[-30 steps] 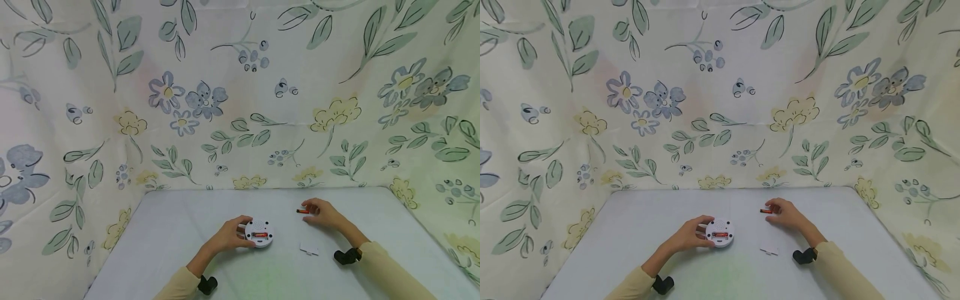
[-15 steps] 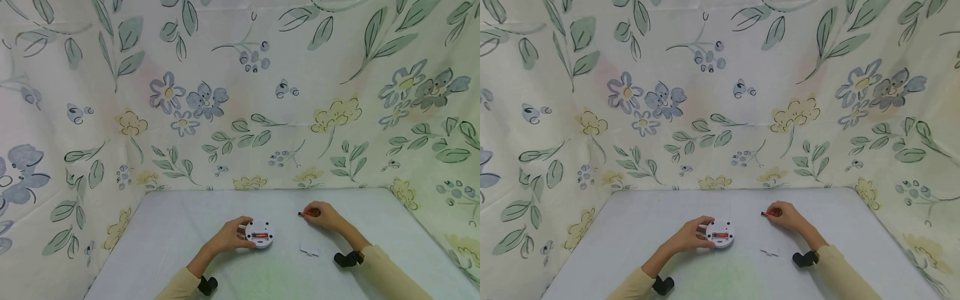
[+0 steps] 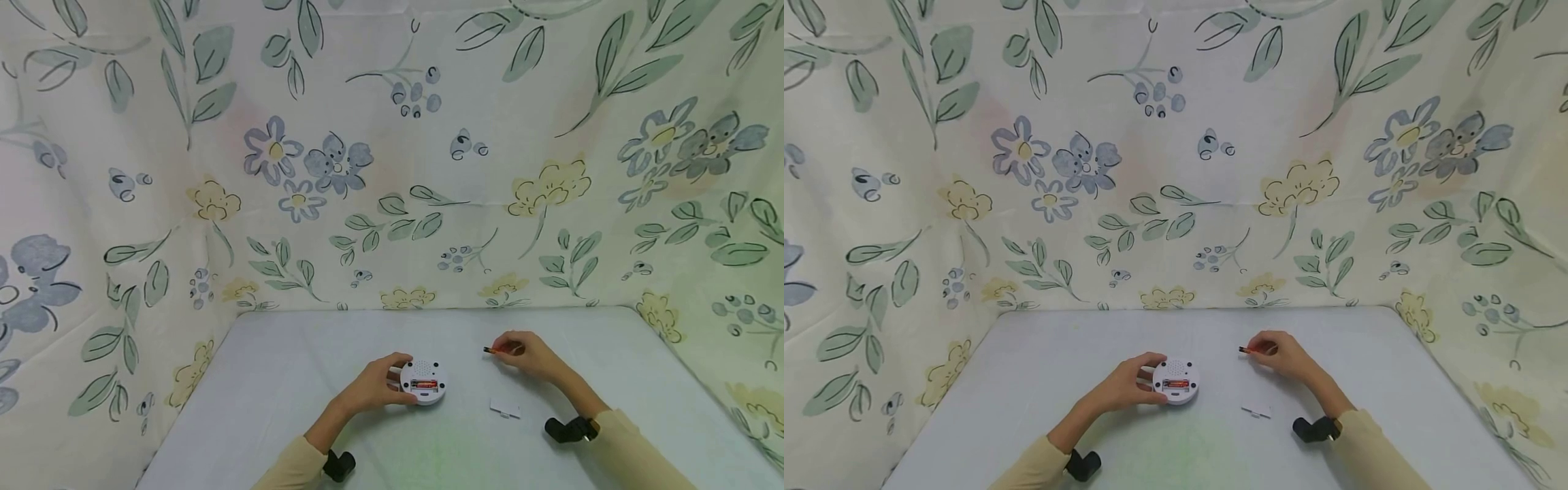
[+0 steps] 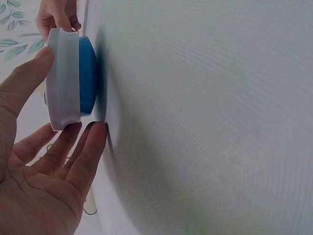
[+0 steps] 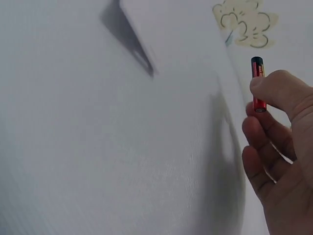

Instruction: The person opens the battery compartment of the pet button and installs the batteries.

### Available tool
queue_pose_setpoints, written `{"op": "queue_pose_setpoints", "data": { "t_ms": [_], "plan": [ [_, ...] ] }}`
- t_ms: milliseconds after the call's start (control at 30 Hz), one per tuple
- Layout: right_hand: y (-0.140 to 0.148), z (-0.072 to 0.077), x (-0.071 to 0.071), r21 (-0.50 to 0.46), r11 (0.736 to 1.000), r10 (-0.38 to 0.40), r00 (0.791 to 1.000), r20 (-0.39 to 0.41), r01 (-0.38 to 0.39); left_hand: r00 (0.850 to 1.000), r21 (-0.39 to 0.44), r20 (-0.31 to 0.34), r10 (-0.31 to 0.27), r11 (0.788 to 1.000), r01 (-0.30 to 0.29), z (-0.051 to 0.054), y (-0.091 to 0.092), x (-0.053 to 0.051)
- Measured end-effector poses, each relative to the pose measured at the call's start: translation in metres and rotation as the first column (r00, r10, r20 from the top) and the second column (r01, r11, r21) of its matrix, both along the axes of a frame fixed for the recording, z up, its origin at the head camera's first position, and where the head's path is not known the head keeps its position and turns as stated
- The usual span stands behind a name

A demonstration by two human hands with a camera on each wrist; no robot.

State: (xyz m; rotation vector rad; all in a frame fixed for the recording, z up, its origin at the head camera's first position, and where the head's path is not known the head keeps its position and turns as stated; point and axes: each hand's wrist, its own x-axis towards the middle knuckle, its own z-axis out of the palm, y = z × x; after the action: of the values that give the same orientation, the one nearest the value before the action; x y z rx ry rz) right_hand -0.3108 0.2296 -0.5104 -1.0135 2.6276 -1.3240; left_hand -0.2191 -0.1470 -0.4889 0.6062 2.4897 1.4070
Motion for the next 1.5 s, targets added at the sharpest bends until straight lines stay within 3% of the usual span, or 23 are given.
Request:
{"op": "queue_pose_setpoints", "data": {
  "t_ms": [233,433,633,1100,1500],
  "plan": [
    [-0.006,-0.007,0.000,-0.074,0.995,0.062,0.998,-0.004,-0.062,1.000,-0.003,0.003,-0.003,1.000,0.003,0.000,0.000,0.000],
    [-0.018,-0.003,0.009,-0.131,0.987,0.102,0.995,0.024,-0.098,1.000,-0.008,0.010,0.005,1.000,-0.005,-0.001,0.000,-0.002],
    [-0.031,0.002,0.016,-0.141,0.987,0.089,0.995,0.038,-0.082,1.000,-0.012,0.011,0.002,1.000,-0.002,-0.001,0.000,-0.002],
    [-0.049,-0.002,0.020,-0.210,0.976,0.076,0.995,0.070,-0.060,1.000,-0.011,0.011,-0.002,1.000,0.002,0.000,-0.001,-0.001],
    [-0.064,0.004,0.029,-0.317,0.948,0.075,0.989,0.128,-0.031,1.000,0.000,0.002,-0.016,1.000,0.016,0.001,-0.001,0.001]
  ]
}}
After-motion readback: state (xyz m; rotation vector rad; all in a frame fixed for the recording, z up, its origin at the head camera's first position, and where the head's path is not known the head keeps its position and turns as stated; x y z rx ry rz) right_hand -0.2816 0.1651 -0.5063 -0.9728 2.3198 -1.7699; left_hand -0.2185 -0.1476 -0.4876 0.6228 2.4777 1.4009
